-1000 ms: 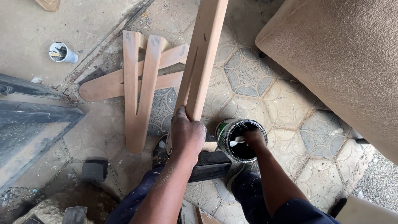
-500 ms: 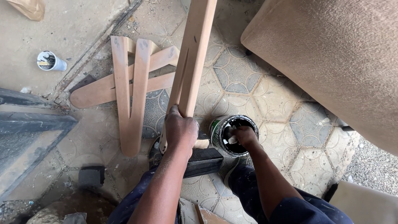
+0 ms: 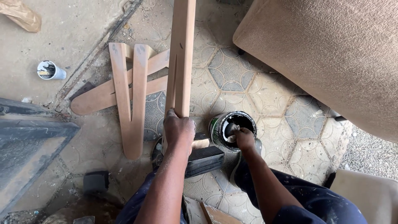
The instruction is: Painting wooden furniture legs with black paint using a sponge applicator.
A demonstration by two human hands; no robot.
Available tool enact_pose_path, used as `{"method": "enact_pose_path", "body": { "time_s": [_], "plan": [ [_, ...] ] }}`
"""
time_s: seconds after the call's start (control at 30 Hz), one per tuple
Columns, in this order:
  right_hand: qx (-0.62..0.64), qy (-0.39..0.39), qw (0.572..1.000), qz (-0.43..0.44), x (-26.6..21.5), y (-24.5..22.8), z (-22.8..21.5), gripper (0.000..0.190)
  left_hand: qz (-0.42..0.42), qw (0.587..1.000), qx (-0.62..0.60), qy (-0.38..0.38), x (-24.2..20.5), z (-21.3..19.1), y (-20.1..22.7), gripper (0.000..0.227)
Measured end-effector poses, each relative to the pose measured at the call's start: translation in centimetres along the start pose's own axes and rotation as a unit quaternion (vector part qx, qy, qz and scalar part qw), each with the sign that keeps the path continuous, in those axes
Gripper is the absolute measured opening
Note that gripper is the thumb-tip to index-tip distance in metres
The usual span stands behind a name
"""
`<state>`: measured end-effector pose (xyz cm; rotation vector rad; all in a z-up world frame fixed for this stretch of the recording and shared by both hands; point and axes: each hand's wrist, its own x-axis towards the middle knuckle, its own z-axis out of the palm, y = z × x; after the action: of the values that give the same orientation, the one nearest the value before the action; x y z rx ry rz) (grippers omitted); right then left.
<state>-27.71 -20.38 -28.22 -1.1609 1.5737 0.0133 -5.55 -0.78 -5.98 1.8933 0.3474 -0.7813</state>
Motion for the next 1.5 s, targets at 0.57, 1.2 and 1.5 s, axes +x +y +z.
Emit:
{"method": "enact_pose_path", "body": {
  "time_s": [0.57, 1.2, 1.5],
  "plan": [
    [0.241, -0.203, 0.935, 0.161, -9.4, 5.9, 0.6, 0.028, 0.01, 1.0, 0.0, 0.026, 0.6, -0.7, -0.6, 0.065],
    [0.353, -0.09, 0.907, 0.213, 1.4, 14.9, 3.0, 0.014, -0.001, 1.0, 0.019, 0.018, -0.6, -0.3, 0.6, 0.071],
    [0.404, -0.042, 0.884, 0.234, -0.3, 13.7, 4.4, 0.018, 0.003, 1.0, 0.013, 0.014, -0.3, -0.6, 1.0, 0.071]
  ]
}}
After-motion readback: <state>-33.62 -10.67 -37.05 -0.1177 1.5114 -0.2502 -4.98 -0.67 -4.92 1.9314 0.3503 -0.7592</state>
